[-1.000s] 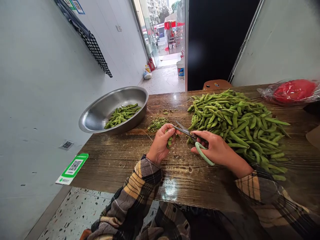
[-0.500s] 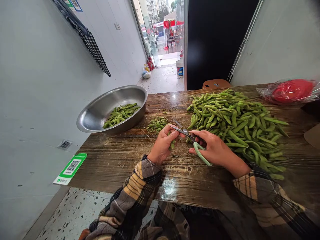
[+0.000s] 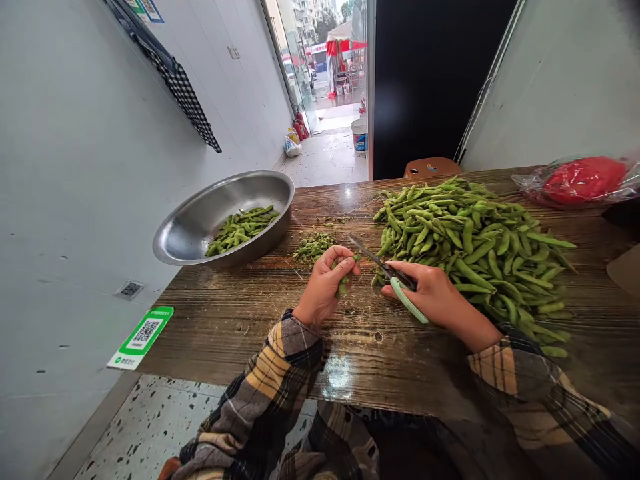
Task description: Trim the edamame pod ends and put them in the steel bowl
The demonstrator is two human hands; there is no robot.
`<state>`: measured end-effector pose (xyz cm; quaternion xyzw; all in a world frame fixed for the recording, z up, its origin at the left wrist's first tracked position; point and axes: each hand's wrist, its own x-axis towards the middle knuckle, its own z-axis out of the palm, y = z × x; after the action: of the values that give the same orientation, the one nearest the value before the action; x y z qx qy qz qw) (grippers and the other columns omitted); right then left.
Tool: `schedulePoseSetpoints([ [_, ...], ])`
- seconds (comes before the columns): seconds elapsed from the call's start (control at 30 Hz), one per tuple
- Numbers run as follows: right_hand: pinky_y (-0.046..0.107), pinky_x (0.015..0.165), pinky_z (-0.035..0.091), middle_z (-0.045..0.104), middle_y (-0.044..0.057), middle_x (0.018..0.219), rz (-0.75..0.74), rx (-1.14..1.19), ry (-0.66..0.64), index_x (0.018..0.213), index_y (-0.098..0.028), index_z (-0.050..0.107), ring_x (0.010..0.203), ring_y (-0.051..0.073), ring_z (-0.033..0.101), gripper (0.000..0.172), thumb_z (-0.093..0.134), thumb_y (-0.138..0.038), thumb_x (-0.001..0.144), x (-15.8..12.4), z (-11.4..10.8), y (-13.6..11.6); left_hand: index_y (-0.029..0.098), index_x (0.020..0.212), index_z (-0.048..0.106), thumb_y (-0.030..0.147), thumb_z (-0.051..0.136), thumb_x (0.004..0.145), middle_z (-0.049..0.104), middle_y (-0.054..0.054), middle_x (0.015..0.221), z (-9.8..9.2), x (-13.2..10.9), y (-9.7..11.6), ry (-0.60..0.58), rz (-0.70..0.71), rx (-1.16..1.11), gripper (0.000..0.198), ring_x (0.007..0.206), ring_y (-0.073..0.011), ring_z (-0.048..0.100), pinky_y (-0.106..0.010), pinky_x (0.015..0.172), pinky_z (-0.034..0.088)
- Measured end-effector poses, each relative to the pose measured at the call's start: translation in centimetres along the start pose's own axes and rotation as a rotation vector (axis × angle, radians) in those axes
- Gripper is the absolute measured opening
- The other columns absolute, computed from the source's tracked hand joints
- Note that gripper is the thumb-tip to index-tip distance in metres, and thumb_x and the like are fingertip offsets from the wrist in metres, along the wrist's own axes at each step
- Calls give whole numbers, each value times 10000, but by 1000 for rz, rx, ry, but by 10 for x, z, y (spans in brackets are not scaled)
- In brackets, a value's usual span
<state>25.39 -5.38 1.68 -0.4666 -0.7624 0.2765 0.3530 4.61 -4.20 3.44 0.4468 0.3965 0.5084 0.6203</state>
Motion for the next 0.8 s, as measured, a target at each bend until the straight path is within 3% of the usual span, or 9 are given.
schedulePoseSetpoints([
  [0.2, 386, 760, 537, 745, 88, 973, 170, 64, 125, 1186, -163, 666, 837, 263, 685, 521, 673, -467, 764, 5, -4, 5, 154, 852, 573, 335, 688, 737, 498, 39, 637, -3, 5, 0, -36, -91, -122, 244, 445, -30, 365, -159, 393, 242],
  [0.33, 348, 719, 535, 739, 73, 936, 146, 188, 197, 1203, -175, 657, 822, 239, 670, 527, 682, -454, 757, 7, -8, 8, 157, 722, 501, 382, 651, 779, 504, 30, 678, -7, 8, -3, -53, -78, -96, 277, 451, -29, 351, -163, 387, 219],
  [0.53, 319, 679, 529, 723, 43, 843, 125, 270, 278, 1179, -167, 668, 776, 216, 655, 521, 679, -457, 747, 10, -11, 12, 152, 886, 655, 375, 654, 778, 547, 14, 649, 5, 12, -2, -103, 22, 433, 247, 522, -69, 414, -184, 457, 273],
  [0.67, 325, 725, 532, 730, 59, 940, 112, 296, 286, 1184, -169, 661, 833, 223, 661, 508, 685, -431, 749, 13, -12, 14, 153, 748, 683, 314, 638, 759, 592, -6, 640, 25, 30, -8, -161, 196, 830, 167, 603, -116, 470, -223, 551, 332],
  [0.8, 344, 785, 526, 726, 73, 1020, 100, 285, 277, 1195, -172, 653, 909, 236, 660, 496, 686, -401, 756, 15, -11, 18, 160, 585, 606, 266, 675, 698, 536, 9, 542, 42, 52, -20, -111, 275, 1123, 170, 550, -113, 410, -239, 529, 275],
])
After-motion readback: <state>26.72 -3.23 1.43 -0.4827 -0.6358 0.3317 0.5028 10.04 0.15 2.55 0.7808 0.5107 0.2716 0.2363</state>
